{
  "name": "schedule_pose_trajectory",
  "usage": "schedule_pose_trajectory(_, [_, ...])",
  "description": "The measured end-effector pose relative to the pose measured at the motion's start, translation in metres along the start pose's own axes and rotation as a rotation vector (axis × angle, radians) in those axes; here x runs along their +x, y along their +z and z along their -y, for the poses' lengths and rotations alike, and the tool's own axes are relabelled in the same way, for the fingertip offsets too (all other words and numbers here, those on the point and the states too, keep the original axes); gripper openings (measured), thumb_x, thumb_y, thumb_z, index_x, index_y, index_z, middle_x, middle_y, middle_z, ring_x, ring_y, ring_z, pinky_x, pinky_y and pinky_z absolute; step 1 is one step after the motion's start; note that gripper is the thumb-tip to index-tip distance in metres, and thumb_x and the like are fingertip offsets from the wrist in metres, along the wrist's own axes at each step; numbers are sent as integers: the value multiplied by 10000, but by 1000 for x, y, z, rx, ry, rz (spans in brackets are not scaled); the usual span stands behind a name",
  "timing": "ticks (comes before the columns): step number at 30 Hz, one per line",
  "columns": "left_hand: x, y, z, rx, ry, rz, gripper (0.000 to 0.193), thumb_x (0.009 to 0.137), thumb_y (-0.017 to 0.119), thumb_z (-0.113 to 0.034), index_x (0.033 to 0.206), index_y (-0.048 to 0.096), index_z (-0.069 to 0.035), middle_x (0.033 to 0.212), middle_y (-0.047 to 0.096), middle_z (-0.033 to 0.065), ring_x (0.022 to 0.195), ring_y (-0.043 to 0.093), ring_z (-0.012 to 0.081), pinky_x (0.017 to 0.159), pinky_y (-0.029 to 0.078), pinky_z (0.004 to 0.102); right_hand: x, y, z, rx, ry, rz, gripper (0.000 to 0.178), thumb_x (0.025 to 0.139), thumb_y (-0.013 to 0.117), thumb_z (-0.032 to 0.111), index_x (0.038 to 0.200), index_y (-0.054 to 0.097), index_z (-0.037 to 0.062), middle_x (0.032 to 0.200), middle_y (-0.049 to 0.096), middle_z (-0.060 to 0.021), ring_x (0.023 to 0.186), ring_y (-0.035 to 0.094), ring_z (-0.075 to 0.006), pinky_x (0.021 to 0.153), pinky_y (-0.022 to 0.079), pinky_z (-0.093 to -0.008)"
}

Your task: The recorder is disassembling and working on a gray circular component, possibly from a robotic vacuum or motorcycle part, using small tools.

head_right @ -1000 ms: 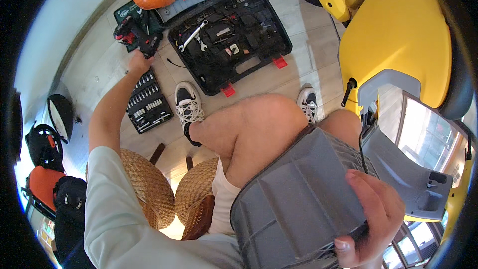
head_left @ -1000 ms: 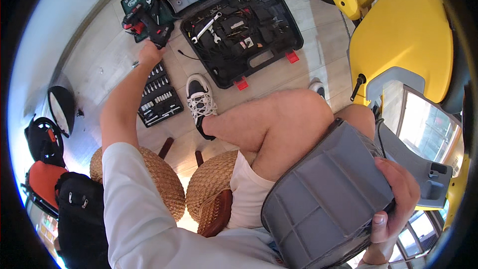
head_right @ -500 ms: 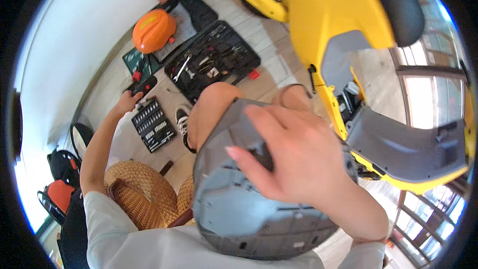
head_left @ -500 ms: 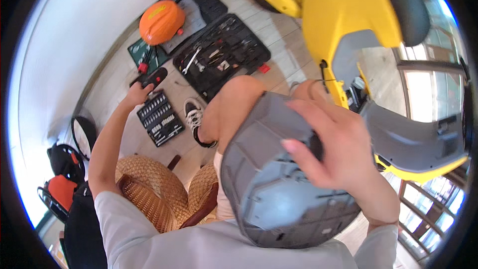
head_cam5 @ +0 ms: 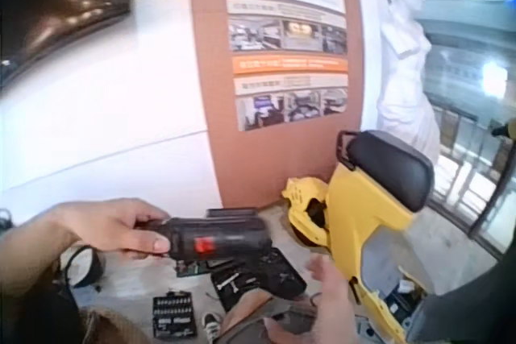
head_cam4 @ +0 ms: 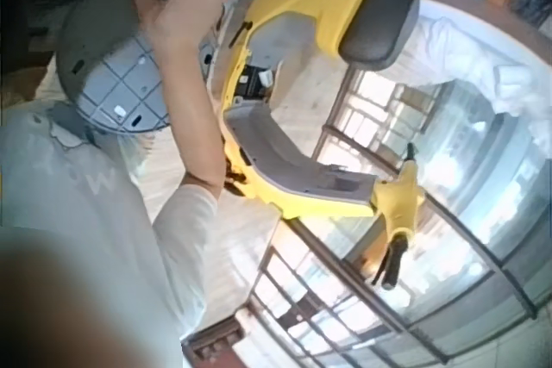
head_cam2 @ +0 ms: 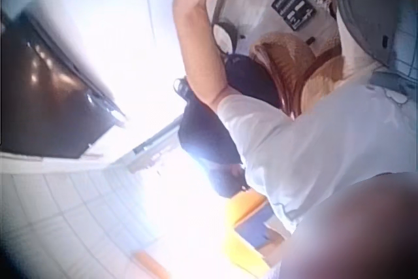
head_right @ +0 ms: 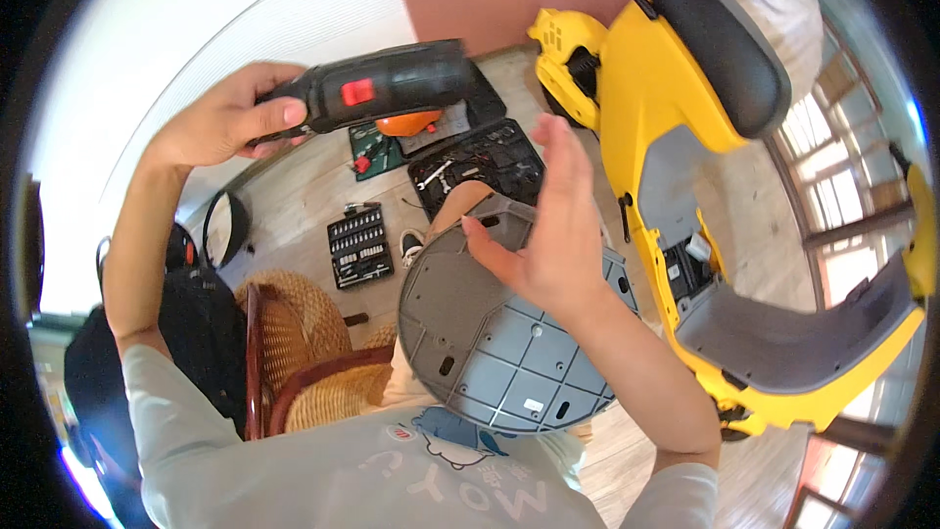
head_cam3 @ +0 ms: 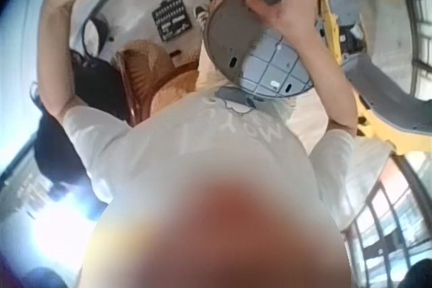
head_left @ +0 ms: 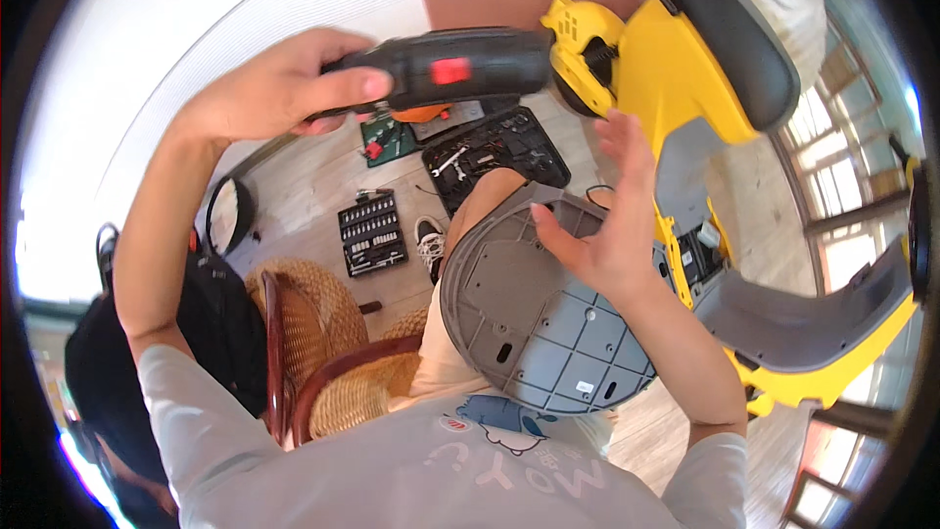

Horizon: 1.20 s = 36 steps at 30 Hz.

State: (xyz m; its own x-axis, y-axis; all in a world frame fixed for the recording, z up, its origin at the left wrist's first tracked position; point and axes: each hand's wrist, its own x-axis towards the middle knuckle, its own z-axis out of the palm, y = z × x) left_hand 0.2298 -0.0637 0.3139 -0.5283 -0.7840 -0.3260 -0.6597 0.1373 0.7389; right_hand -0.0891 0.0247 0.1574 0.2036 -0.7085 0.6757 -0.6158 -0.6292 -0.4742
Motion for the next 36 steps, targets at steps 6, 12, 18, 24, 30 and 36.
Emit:
schedule_pose_trajectory(6, [-45,48,-87,153,301,71,493,936,730,-384,1153,616,43,766,616,27,616,591,186,537,465,301,-10,-15,2,79,-48,-58,1212,562,960,219,1526,266,-22,1463,425,-182,1347,458,-353,1152,363,-477])
schedule_pose_trajectory(12, [-56,93,-55,575,665,223,470,899,721,-383,1069,622,43,846,670,188,801,641,398,699,496,457,-3,-28,33,107,-623,-41,365,833,710,75,1188,646,14,1160,677,-210,1000,669,-315,916,537,-421])
schedule_pose_trajectory(18, [-27,111,-9,470,592,370,534,845,784,-399,1140,570,-9,956,606,155,957,624,435,798,500,496,-14,-35,50,-69,-720,240,289,733,707,62,1018,744,28,1033,723,-201,708,699,-228,605,553,-265])
schedule_pose_trajectory(24, [5,133,46,427,817,298,478,813,780,-467,1034,730,-47,950,687,130,956,662,295,791,500,440,-15,-36,55,-195,-692,436,227,842,684,66,1060,742,39,1029,734,-191,722,693,-216,594,549,-261])
schedule_pose_trajectory(30, [37,104,92,-108,788,162,434,886,779,-421,1093,747,-41,1009,702,112,994,663,245,870,514,376,-20,-46,51,-240,-659,545,236,944,624,85,1178,649,61,1052,717,-218,788,703,-315,658,594,-366])
schedule_pose_trajectory(36, [153,78,307,-270,25,-471,478,920,706,-514,1036,744,-51,813,663,21,749,616,96,643,494,263,-32,-68,31,-139,-527,779,501,1006,589,264,1475,438,168,1358,612,-142,986,695,-331,863,564,-466])
